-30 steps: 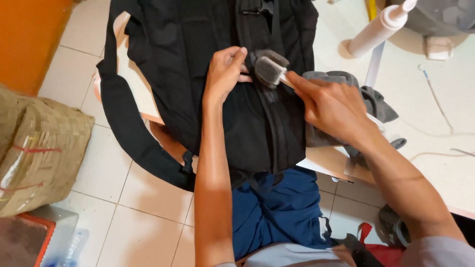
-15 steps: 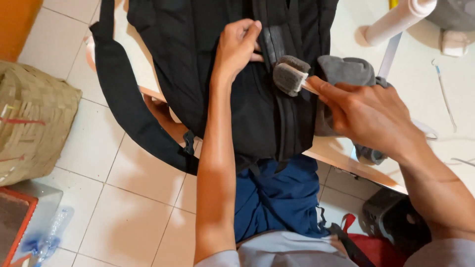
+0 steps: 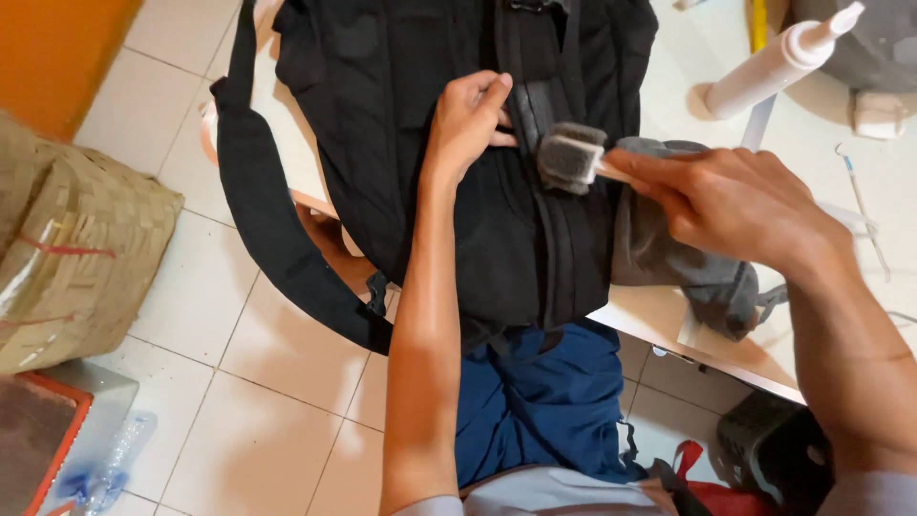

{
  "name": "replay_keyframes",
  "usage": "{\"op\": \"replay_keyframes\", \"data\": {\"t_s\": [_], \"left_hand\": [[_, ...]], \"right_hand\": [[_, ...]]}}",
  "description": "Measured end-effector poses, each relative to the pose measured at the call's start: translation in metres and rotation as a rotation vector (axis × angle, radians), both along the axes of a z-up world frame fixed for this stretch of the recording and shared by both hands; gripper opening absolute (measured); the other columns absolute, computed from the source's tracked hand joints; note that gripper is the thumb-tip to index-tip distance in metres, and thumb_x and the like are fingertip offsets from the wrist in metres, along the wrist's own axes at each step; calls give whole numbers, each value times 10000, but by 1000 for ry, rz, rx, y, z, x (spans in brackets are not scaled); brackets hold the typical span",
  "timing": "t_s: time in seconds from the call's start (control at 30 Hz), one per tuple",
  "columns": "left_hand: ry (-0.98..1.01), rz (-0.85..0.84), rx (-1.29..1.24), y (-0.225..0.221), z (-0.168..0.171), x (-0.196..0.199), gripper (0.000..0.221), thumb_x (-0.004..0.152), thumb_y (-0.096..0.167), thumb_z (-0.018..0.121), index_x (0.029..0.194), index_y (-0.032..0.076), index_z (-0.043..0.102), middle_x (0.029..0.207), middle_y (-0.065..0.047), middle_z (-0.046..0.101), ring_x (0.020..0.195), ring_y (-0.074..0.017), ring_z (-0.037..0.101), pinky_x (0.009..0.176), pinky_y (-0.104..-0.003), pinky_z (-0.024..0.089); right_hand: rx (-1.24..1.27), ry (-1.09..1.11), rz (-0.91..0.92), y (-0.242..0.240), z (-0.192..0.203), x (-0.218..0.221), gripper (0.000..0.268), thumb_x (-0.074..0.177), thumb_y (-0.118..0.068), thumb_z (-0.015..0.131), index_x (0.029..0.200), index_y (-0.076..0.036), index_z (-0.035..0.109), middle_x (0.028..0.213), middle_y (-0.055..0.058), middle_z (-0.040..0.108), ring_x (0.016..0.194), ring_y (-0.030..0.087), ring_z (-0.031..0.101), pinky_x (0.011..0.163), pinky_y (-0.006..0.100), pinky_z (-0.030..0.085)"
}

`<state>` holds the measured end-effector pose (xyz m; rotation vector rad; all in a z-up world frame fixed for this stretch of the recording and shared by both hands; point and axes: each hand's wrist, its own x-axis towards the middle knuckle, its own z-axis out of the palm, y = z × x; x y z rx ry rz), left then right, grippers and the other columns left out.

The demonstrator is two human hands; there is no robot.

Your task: Cleaning a black backpack by applying liquid cleaner, scrubbing with a brush, and wiping with a cloth.

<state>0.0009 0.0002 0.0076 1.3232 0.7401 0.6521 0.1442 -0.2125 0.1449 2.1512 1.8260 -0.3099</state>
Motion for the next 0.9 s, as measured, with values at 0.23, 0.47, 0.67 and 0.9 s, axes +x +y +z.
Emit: {"op": "replay_keyframes", "data": {"t_s": [0.23, 0.47, 0.67, 0.9], "left_hand": [[71, 22, -48, -5, -1, -3, 285, 972, 273, 555, 833, 41, 647, 675, -77, 547, 651, -154, 670, 598, -329, 718], [34, 19, -72, -7, 5, -2, 286, 1008, 266, 531, 794, 88, 595, 705, -34, 580, 654, -114, 652, 590, -324, 674], [-19, 47, -28, -8, -3, -1, 336, 1003, 258, 533, 702, 117, 484, 617, 14, 409, 579, -77, 523, 570, -308, 659], [-78, 17, 21, -6, -10, 1, 322, 994, 281, 519, 718, 118, 492, 633, 14, 466, 585, -78, 573, 528, -292, 659]], "right_hand": [[-46, -1, 82, -8, 15, -3, 655, 952, -191, 454, 1574, -398, 440, 1149, 22, 754, 588, 403, 721, 444, 476, 493], [271, 8, 34, 1, -4, 9, 520, 1051, -311, 533, 1570, -299, 560, 933, 45, 748, 647, 524, 659, 485, 581, 500], [325, 81, 53, 7, -31, 1, 619, 986, -106, 504, 1604, -152, 496, 822, 171, 717, 513, 505, 582, 414, 528, 395], [25, -38, 25, -28, -16, 12, 876, 781, -76, 505, 1610, -348, 436, 1182, -47, 742, 797, 373, 742, 503, 488, 530]]}}
